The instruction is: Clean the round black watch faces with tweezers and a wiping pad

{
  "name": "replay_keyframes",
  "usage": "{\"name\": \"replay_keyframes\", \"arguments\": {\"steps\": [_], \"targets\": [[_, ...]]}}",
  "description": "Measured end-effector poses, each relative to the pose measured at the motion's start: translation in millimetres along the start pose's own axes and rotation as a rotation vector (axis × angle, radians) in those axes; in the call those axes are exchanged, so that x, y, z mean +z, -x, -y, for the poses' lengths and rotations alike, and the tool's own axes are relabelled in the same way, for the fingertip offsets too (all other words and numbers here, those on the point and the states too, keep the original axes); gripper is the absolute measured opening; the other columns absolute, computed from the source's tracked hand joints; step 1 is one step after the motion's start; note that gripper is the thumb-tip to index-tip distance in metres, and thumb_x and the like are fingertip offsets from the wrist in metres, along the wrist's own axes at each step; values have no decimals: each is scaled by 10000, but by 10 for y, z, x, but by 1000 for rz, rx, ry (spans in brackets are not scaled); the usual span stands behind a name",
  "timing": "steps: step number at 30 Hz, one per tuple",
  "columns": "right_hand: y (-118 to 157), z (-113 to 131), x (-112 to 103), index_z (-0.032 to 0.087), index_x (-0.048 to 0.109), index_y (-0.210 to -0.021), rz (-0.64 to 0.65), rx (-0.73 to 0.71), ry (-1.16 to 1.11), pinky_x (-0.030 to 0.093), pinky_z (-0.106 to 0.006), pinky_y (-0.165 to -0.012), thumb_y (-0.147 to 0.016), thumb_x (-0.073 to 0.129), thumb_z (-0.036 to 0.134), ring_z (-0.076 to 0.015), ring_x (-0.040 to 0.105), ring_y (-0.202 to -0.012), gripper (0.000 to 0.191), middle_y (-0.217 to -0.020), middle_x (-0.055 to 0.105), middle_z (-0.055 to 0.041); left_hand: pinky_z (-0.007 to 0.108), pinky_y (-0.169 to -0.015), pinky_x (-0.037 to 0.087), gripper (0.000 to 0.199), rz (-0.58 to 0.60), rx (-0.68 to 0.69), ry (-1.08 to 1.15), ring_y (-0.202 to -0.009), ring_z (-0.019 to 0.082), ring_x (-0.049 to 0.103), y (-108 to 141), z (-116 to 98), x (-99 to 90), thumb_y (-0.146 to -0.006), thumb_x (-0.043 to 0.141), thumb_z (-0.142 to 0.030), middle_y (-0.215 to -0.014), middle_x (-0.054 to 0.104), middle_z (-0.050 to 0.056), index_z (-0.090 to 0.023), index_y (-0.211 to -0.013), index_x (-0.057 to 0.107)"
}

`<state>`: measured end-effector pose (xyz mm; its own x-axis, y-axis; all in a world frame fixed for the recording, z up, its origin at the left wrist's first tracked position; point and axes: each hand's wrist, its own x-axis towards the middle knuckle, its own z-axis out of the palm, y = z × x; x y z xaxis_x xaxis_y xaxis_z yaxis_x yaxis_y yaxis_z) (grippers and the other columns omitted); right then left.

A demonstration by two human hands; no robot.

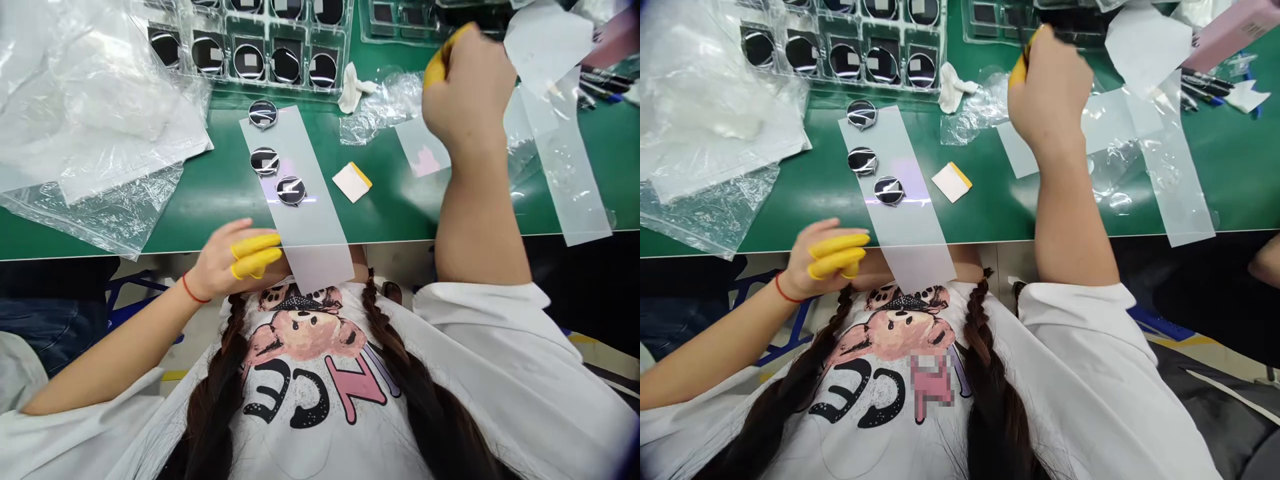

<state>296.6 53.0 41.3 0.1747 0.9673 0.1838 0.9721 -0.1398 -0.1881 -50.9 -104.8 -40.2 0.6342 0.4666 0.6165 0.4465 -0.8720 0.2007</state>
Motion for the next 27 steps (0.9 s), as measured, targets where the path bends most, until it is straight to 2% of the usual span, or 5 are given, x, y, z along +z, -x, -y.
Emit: {"name": "replay_keyframes", "arguments": {"steps": [3, 8, 15, 22, 27], "targets": [[146, -94, 62, 12, 622, -1197, 190, -36, 156, 434, -481, -922, -924, 510, 192, -361, 646, -1160, 346, -1159, 706, -254, 555, -1138, 483, 482, 3, -234, -90, -1173, 227, 657, -270, 210, -126, -902, 617, -357, -1244, 706, -5, -379, -1366, 490], [448, -5, 92, 49, 633, -1261, 126, -176, 187, 424, -463, -999, -963, 549, 297, -365, 545, -1273, 397, -1270, 643, -235, 712, -1209, 226, 804, 110, -420, -121, -1215, 344, 555, -648, 234, 36, -802, 732, -490, -1229, 667, 67, -260, -1484, 374], [1091, 253, 13, 123, 637, -1167, 291, -298, 137, 523, -477, -757, -911, 545, 636, -361, 652, -936, 580, -1033, 659, -194, 636, -1102, 315, 782, 64, -589, -158, -1143, 362, 531, -730, -122, 293, -842, 688, -381, -1169, 653, 99, -245, -1525, 331], [1254, 213, 211, 169, 603, -1118, 328, -117, -30, 501, -393, -655, -815, 737, 495, -280, 649, -841, 465, -1119, 642, -149, 573, -1002, 367, 720, 136, -668, -149, -1089, 348, 547, -771, -132, 301, -847, 629, -259, -1232, 652, 145, -165, -1504, 351], [1370, 92, 371, 216, 545, -952, 192, -116, -360, 479, -363, -647, -919, 568, 519, -201, 597, -722, 306, -914, 667, -64, 516, -1081, 342, 746, 148, -648, -103, -1098, 291, 584, -695, -284, 234, -866, 615, -210, -1177, 696, 99, -206, -1539, 295]]}}
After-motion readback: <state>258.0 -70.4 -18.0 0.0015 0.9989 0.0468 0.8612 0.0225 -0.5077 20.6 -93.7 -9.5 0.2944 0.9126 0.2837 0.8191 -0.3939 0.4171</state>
